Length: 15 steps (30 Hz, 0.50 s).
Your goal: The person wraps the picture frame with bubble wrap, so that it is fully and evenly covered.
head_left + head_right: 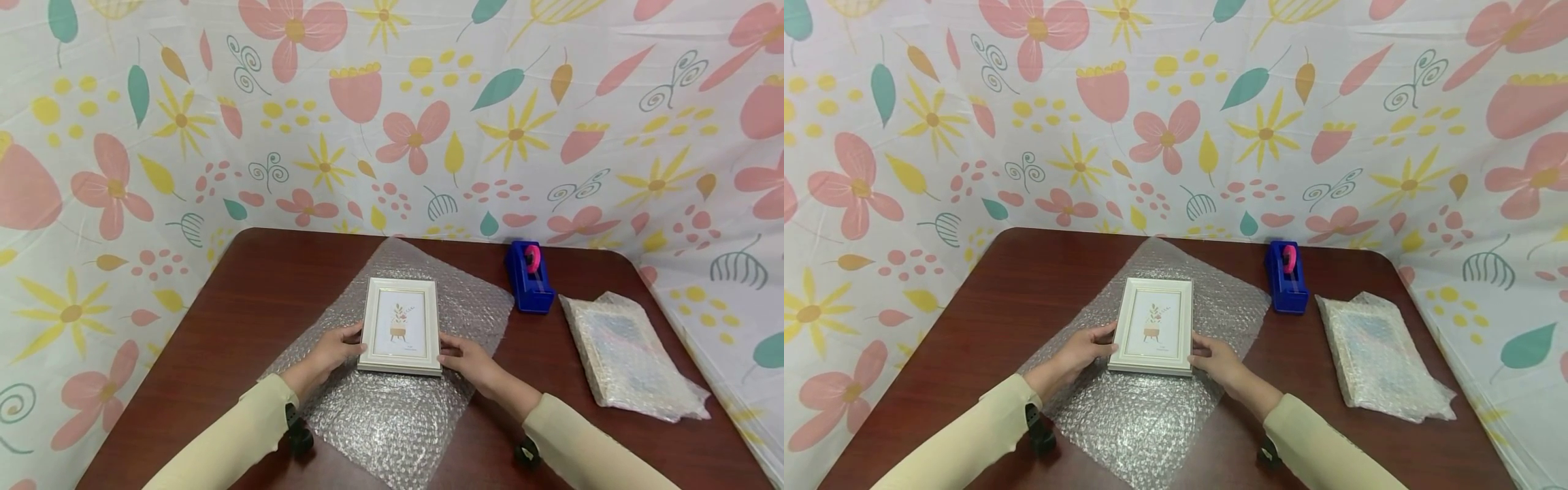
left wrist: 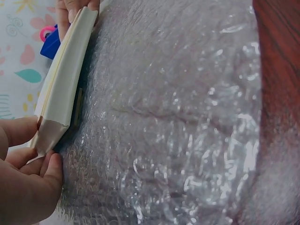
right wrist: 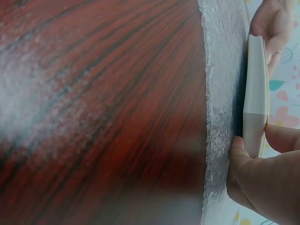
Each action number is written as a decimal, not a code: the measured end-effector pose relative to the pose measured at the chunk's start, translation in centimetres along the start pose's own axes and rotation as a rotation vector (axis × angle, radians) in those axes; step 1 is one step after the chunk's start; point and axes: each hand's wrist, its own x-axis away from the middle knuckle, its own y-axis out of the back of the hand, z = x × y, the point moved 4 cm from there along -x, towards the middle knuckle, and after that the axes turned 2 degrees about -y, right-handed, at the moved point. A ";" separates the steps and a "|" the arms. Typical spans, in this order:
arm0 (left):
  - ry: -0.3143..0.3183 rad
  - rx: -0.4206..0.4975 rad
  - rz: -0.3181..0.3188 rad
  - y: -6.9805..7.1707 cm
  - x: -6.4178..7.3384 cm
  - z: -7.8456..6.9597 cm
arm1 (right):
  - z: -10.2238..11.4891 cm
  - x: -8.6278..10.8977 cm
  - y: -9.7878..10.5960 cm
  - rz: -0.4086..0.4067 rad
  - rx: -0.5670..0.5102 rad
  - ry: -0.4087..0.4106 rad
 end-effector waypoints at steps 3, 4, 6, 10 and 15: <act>0.003 -0.022 -0.001 0.0 0.0 0.0 | -0.1 0.0 -0.1 -0.001 -0.003 0.011; 0.006 -0.029 -0.004 0.0 0.0 0.0 | -0.1 -0.1 -0.1 -0.004 -0.001 0.012; 0.006 -0.040 -0.004 0.0 0.0 0.0 | -0.1 -0.1 -0.2 -0.015 0.001 0.006; 0.002 -0.049 -0.003 0.0 0.0 0.0 | -0.2 -0.1 -0.2 -0.042 0.011 -0.011; -0.015 -0.050 -0.002 -0.1 0.0 0.0 | -0.1 -0.1 -0.2 -0.053 0.030 -0.009</act>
